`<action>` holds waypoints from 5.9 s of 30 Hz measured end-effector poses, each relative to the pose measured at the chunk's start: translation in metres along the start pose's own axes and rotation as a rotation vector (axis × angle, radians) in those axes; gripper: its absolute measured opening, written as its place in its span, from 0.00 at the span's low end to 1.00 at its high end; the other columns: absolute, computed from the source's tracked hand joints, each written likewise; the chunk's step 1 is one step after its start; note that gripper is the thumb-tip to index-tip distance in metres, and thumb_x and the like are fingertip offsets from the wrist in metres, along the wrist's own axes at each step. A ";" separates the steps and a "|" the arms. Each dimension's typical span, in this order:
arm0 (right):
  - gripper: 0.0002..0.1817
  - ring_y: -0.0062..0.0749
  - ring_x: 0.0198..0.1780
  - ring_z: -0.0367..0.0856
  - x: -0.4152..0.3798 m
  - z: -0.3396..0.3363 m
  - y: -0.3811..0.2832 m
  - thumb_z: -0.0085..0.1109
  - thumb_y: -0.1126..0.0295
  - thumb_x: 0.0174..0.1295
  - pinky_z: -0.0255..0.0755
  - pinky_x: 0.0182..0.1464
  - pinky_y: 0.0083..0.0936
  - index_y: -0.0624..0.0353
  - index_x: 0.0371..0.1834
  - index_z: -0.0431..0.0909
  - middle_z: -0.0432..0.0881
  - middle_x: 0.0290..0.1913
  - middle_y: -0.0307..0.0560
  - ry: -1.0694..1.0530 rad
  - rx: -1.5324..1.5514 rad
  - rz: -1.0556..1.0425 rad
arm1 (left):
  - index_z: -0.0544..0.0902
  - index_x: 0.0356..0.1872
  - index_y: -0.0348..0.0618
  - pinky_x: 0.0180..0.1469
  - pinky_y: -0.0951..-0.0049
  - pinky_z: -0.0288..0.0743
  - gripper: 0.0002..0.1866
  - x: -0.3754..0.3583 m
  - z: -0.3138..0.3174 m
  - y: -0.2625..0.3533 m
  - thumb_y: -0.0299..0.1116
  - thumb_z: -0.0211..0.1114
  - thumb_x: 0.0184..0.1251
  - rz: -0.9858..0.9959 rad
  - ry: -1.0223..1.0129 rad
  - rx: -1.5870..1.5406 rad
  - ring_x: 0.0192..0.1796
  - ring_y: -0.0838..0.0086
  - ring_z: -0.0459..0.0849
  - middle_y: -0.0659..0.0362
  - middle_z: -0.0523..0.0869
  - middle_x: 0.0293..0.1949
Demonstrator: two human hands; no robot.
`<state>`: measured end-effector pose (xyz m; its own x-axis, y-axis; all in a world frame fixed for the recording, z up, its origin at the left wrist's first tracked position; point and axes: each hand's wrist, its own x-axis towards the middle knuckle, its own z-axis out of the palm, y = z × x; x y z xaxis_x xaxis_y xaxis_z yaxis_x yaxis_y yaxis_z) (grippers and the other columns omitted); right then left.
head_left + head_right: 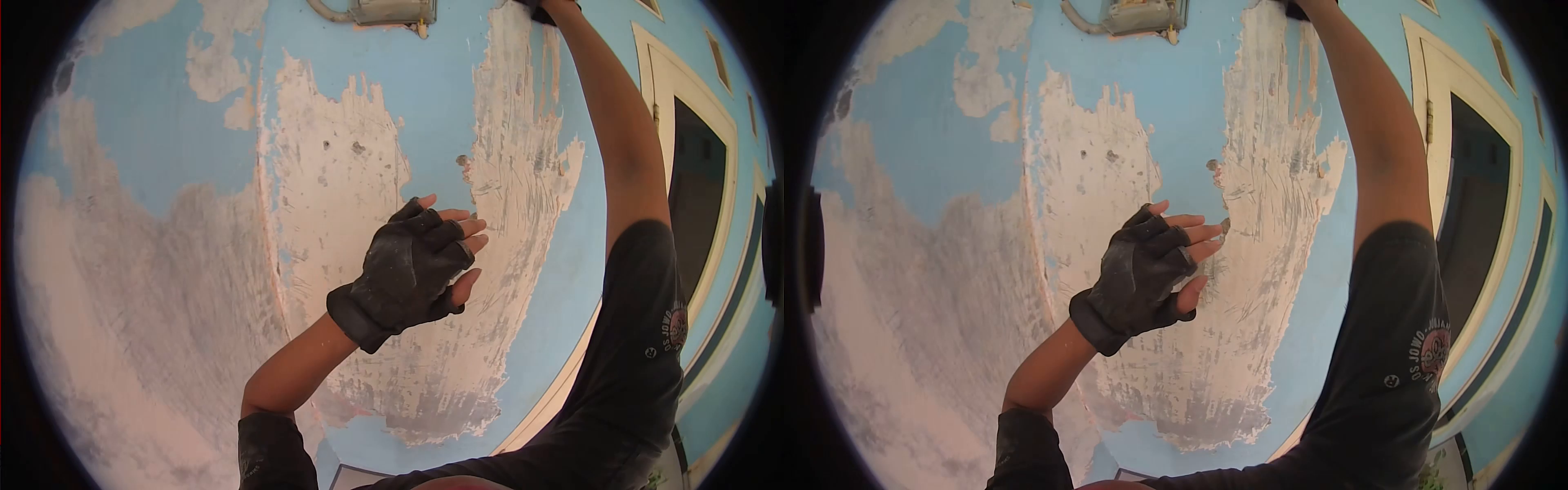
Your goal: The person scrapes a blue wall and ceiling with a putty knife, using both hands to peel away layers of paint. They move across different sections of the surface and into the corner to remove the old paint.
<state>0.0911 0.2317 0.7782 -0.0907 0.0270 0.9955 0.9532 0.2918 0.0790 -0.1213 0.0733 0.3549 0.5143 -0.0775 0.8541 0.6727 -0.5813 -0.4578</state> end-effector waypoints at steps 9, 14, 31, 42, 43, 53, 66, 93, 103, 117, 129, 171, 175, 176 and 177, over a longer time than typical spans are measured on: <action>0.39 0.44 0.79 0.63 -0.211 0.023 -0.005 0.58 0.36 0.66 0.57 0.78 0.52 0.49 0.74 0.68 0.66 0.78 0.47 0.188 -0.166 -0.469 | 0.87 0.48 0.45 0.73 0.50 0.69 0.14 0.015 0.036 0.038 0.38 0.63 0.66 -0.100 -0.047 -0.030 0.58 0.61 0.87 0.57 0.90 0.53; 0.39 0.42 0.79 0.60 -0.299 0.013 0.010 0.61 0.37 0.64 0.55 0.79 0.53 0.46 0.74 0.68 0.62 0.79 0.43 0.008 0.040 -0.666 | 0.87 0.48 0.47 0.72 0.50 0.70 0.13 0.026 0.047 0.063 0.39 0.64 0.67 -0.099 -0.103 -0.056 0.55 0.61 0.88 0.57 0.90 0.52; 0.40 0.45 0.77 0.62 -0.342 -0.018 0.026 0.69 0.43 0.61 0.59 0.76 0.58 0.50 0.73 0.70 0.67 0.75 0.47 -0.193 0.036 -0.775 | 0.86 0.49 0.47 0.69 0.50 0.74 0.14 0.041 0.048 0.111 0.33 0.70 0.61 -0.058 -0.141 -0.035 0.51 0.65 0.88 0.59 0.90 0.48; 0.37 0.49 0.84 0.54 -0.203 -0.005 0.053 0.45 0.43 0.75 0.44 0.83 0.44 0.56 0.78 0.68 0.59 0.83 0.57 -0.058 0.078 -0.503 | 0.86 0.47 0.46 0.68 0.51 0.75 0.13 0.019 0.073 0.085 0.33 0.69 0.61 -0.045 -0.192 -0.181 0.47 0.63 0.88 0.58 0.90 0.44; 0.37 0.48 0.84 0.54 -0.176 0.007 0.059 0.46 0.42 0.74 0.44 0.83 0.44 0.57 0.78 0.67 0.59 0.83 0.57 -0.081 0.048 -0.380 | 0.86 0.47 0.46 0.68 0.51 0.75 0.13 0.018 0.077 0.084 0.33 0.69 0.61 -0.044 -0.190 -0.198 0.47 0.63 0.88 0.58 0.90 0.44; 0.40 0.39 0.80 0.57 -0.372 0.018 -0.015 0.60 0.36 0.62 0.56 0.77 0.56 0.44 0.73 0.70 0.62 0.78 0.40 -0.093 -0.049 -0.629 | 0.87 0.47 0.47 0.69 0.52 0.73 0.14 -0.028 0.062 0.057 0.34 0.69 0.59 -0.054 -0.142 -0.325 0.50 0.66 0.88 0.60 0.89 0.47; 0.36 0.55 0.77 0.66 -0.303 0.002 -0.046 0.60 0.47 0.65 0.57 0.76 0.49 0.59 0.72 0.73 0.67 0.78 0.60 -0.143 0.012 -0.388 | 0.86 0.48 0.48 0.70 0.50 0.72 0.15 -0.063 0.071 0.027 0.37 0.66 0.60 -0.061 -0.106 -0.509 0.50 0.64 0.88 0.59 0.90 0.47; 0.42 0.51 0.76 0.64 -0.599 0.048 -0.047 0.38 0.27 0.68 0.51 0.73 0.66 0.43 0.73 0.71 0.65 0.79 0.51 -0.112 -0.124 -0.128 | 0.85 0.50 0.48 0.69 0.49 0.71 0.15 -0.120 0.084 0.033 0.38 0.62 0.65 -0.011 -0.084 -0.801 0.53 0.63 0.87 0.57 0.90 0.51; 0.41 0.59 0.78 0.63 -0.416 0.013 -0.059 0.56 0.45 0.64 0.56 0.76 0.54 0.59 0.76 0.68 0.63 0.80 0.62 -0.051 -0.011 -0.163 | 0.83 0.48 0.48 0.68 0.49 0.72 0.15 -0.113 0.094 0.040 0.35 0.66 0.58 0.005 -0.048 -0.841 0.50 0.62 0.88 0.58 0.90 0.47; 0.42 0.52 0.77 0.60 -0.557 0.033 -0.070 0.49 0.29 0.64 0.55 0.71 0.65 0.45 0.73 0.70 0.63 0.79 0.50 -0.127 -0.006 -0.059 | 0.86 0.47 0.46 0.69 0.48 0.71 0.12 -0.152 0.082 0.041 0.33 0.63 0.66 -0.109 -0.153 -0.935 0.49 0.64 0.87 0.56 0.89 0.41; 0.43 0.56 0.77 0.61 -0.522 0.042 -0.081 0.47 0.29 0.65 0.54 0.70 0.68 0.47 0.73 0.71 0.62 0.80 0.52 -0.044 -0.021 -0.074 | 0.89 0.43 0.48 0.58 0.57 0.81 0.14 -0.182 0.088 0.054 0.24 0.75 0.54 -0.130 -0.132 -0.939 0.28 0.70 0.81 0.63 0.81 0.23; 0.43 0.63 0.76 0.61 -0.691 0.050 -0.106 0.39 0.29 0.68 0.48 0.72 0.71 0.51 0.71 0.74 0.65 0.77 0.61 -0.236 0.022 0.140 | 0.89 0.42 0.46 0.49 0.59 0.83 0.11 -0.219 0.071 0.052 0.24 0.72 0.58 -0.360 -0.136 -0.864 0.37 0.59 0.86 0.59 0.89 0.33; 0.42 0.67 0.78 0.59 -0.711 0.047 -0.119 0.43 0.31 0.69 0.45 0.74 0.71 0.52 0.72 0.73 0.63 0.78 0.65 -0.239 0.149 0.247 | 0.90 0.42 0.48 0.48 0.60 0.83 0.12 -0.220 0.070 0.050 0.24 0.74 0.56 -0.346 -0.104 -0.825 0.35 0.58 0.86 0.59 0.87 0.30; 0.42 0.66 0.78 0.59 -0.689 0.048 -0.115 0.43 0.31 0.69 0.45 0.75 0.70 0.52 0.73 0.73 0.64 0.79 0.64 -0.207 0.128 0.218 | 0.90 0.42 0.48 0.48 0.60 0.83 0.12 -0.220 0.068 0.050 0.24 0.74 0.56 -0.350 -0.108 -0.823 0.35 0.58 0.86 0.59 0.87 0.30; 0.41 0.65 0.78 0.59 -0.659 0.050 -0.109 0.43 0.32 0.69 0.45 0.75 0.69 0.51 0.73 0.73 0.64 0.79 0.62 -0.176 0.108 0.189 | 0.89 0.43 0.47 0.49 0.59 0.83 0.11 -0.220 0.066 0.049 0.25 0.73 0.59 -0.354 -0.136 -0.833 0.38 0.58 0.87 0.59 0.88 0.32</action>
<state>0.0327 0.2303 0.1109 0.0278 0.2532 0.9670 0.9226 0.3658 -0.1223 -0.1662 0.1149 0.1284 0.4448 0.2819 0.8501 0.2287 -0.9535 0.1965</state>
